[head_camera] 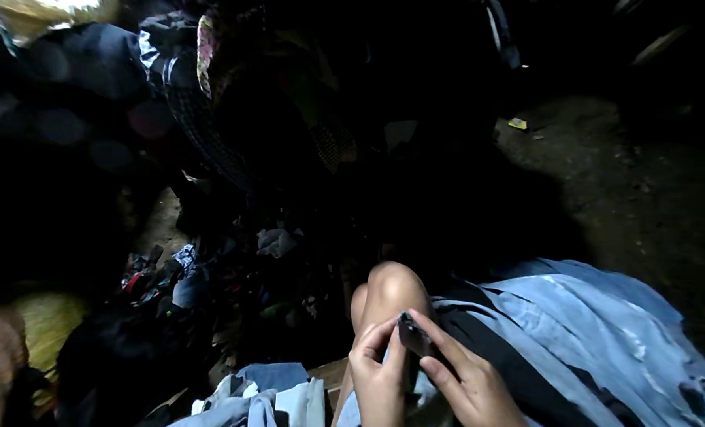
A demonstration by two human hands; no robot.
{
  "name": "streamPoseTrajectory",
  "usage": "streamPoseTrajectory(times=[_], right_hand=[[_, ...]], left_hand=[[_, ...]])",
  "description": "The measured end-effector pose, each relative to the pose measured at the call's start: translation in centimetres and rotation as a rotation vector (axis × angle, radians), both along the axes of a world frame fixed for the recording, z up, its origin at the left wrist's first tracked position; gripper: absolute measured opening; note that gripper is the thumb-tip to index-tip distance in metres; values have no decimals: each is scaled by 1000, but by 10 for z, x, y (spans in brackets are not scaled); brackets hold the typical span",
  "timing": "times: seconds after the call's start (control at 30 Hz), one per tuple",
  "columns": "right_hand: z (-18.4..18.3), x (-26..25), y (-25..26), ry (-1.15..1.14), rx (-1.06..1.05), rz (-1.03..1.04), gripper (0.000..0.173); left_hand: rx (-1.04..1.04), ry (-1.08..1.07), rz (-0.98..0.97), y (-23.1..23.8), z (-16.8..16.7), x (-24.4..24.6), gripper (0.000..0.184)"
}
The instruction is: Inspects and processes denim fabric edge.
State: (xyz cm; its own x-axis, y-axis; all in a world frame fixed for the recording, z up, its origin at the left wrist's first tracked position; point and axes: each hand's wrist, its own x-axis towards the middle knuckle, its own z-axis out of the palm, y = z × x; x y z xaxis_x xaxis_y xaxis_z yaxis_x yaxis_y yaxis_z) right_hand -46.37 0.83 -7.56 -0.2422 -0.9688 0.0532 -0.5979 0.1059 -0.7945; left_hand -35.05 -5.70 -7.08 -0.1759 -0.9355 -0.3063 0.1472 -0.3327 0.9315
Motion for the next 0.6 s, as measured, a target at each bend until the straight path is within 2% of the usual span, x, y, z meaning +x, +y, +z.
streamPoseTrajectory(times=[0.17,0.33,0.6], right_hand=[[-8,7,-3,130,-13,-83,52],[-13,15,-13,62,-43,-135,51],[-13,15,-1,-38,-1,-142,53]], left_hand=[[-8,-41,-46,-2,-1,2,18],[-71,-67,-6,2,-10,-2,18],[1,-18,62,9,-6,-4,18]])
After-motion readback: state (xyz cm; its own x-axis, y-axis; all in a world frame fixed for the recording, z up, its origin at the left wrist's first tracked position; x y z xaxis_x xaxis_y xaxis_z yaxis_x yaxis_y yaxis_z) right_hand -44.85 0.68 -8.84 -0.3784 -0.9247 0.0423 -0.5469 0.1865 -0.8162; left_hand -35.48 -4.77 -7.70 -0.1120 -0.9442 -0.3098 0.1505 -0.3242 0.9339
